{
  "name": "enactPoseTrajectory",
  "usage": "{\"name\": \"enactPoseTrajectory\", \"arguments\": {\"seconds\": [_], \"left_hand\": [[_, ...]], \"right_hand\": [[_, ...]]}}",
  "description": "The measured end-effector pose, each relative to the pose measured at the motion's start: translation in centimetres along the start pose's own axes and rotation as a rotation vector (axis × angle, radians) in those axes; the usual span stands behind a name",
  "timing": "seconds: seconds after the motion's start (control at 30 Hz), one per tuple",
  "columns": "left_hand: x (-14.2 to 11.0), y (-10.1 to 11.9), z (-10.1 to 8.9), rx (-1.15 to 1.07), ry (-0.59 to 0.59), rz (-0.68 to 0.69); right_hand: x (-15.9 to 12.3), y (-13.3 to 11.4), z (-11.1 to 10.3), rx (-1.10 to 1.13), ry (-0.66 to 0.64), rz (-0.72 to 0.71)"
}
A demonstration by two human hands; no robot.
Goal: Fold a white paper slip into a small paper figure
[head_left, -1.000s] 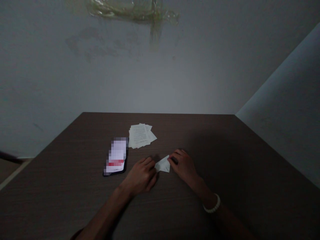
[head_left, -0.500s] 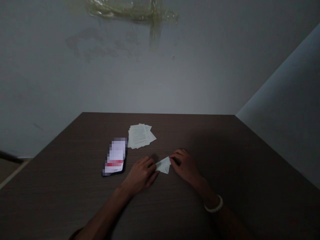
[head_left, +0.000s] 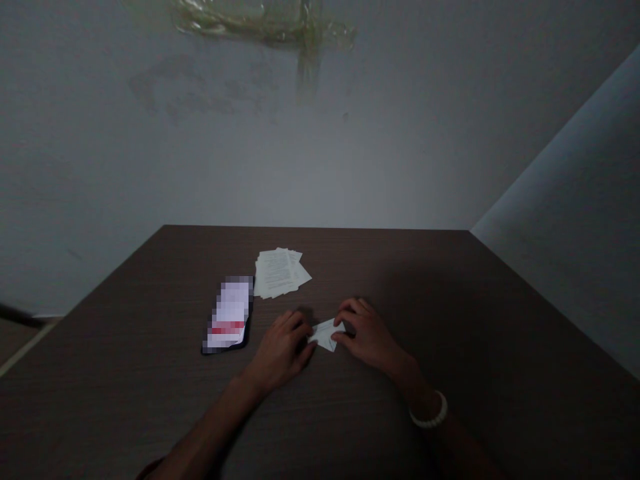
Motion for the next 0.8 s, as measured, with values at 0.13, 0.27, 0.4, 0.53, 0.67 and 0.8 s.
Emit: {"name": "enactPoseTrajectory", "arguments": {"seconds": [0.13, 0.27, 0.4, 0.53, 0.67, 0.8], "left_hand": [[0.1, 0.1, 0.0, -0.028, 0.003, 0.01], [0.0, 0.7, 0.4, -0.02, -0.071, 0.042], [-0.1, 0.8, 0.5, -0.011, -0.076, 0.053], [0.0, 0.7, 0.5, -0.034, -0.07, 0.057], [0.0, 0.7, 0.4, -0.043, -0.074, 0.048], [-0.1, 0.6, 0.4, -0.041, -0.075, 0.046]], "right_hand": [[0.0, -0.2, 0.2, -0.008, 0.005, -0.006], [0.2, -0.4, 0.4, -0.024, 0.056, 0.047], [0.4, -0.6, 0.3, -0.045, 0.143, 0.121], [0.3, -0.1, 0.2, -0.048, 0.172, 0.157], [0.0, 1.1, 0.0, -0.054, 0.18, 0.167], [-0.2, 2.0, -0.2, -0.066, 0.186, 0.164]]}}
Point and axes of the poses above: each hand's wrist, its own x-axis towards the middle knuckle, its own z-axis out of the palm, y = z × x, the point moved 7 cm from there along x, towards the middle knuckle, and after that the axes turned 14 degrees about -x, right-handed, at the moved point
